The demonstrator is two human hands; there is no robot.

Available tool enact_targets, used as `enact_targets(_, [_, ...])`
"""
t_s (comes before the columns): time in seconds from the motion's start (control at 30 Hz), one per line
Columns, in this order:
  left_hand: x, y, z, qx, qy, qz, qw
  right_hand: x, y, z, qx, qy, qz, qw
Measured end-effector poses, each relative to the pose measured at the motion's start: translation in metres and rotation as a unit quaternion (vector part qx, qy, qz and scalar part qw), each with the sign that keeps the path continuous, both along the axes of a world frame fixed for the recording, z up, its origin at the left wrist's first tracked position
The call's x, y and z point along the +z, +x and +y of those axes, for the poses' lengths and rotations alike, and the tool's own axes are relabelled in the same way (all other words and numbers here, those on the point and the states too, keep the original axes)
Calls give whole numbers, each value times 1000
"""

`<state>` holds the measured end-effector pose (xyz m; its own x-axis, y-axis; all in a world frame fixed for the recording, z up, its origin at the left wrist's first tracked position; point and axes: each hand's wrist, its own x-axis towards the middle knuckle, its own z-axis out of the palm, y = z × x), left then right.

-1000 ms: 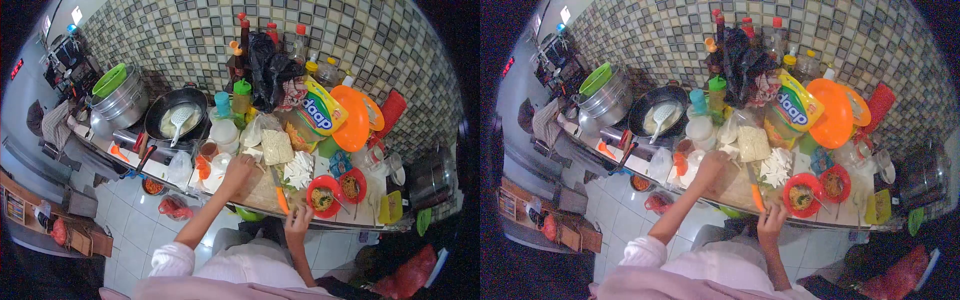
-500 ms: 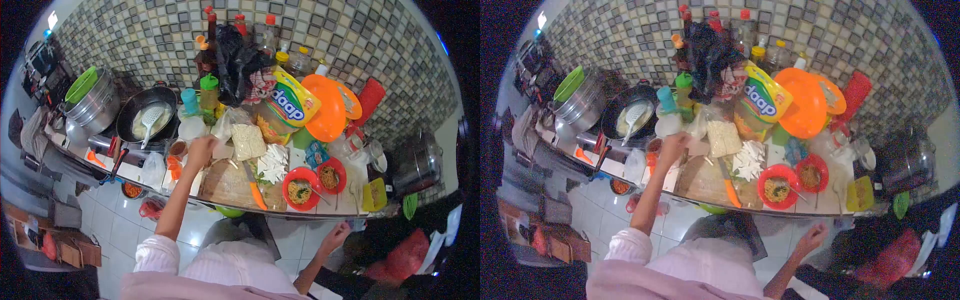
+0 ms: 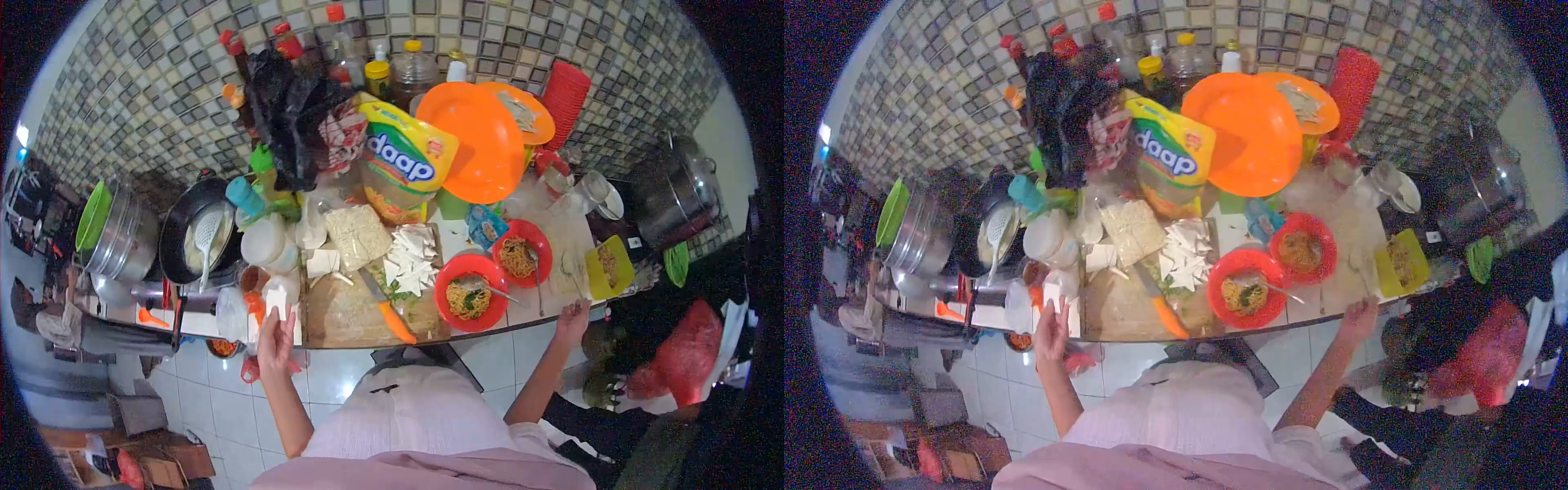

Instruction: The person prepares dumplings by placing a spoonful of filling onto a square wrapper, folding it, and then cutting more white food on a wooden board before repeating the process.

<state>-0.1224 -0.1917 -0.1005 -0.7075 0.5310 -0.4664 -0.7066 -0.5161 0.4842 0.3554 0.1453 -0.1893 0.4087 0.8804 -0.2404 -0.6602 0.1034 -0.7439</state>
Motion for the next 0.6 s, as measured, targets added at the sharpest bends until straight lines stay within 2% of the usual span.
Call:
enact_targets(0.1, [4,5,16,1,-67,106,992,8,-6,7,-58,30,-41,997])
enact_targets(0.13, [6,5,23,-2,-67,104,992,17,-12,9,-61,30,-43,997])
enact_targets(0.17, [10,5,30,-18,-83,138,987,28,-19,12,-76,-12,-211,974])
enact_targets(0.2, [16,5,36,-32,-98,172,980,34,-21,16,-88,-52,-373,922])
enact_targets(0.23, [25,10,45,-38,-95,200,974,26,-17,26,-89,-51,-373,922])
enact_targets(0.27, [31,14,53,-38,-94,199,975,11,-13,39,-115,-5,-511,852])
enact_targets(0.3, [36,19,59,-41,-103,209,972,14,-16,41,-138,39,-635,759])
enact_targets(0.33, [38,21,62,-44,-113,218,969,18,-17,43,-137,38,-637,758])
enact_targets(0.4, [31,22,64,-62,-110,211,969,32,-24,50,-49,-27,-612,789])
enact_targets(0.43, [29,23,65,-80,-107,207,969,26,-23,58,-51,-27,-612,789])
enact_targets(0.5, [28,24,68,-97,-98,208,968,17,-21,72,-141,97,-711,682])
enact_targets(0.6, [29,24,69,-111,-102,206,967,26,-24,73,-99,65,-696,708])
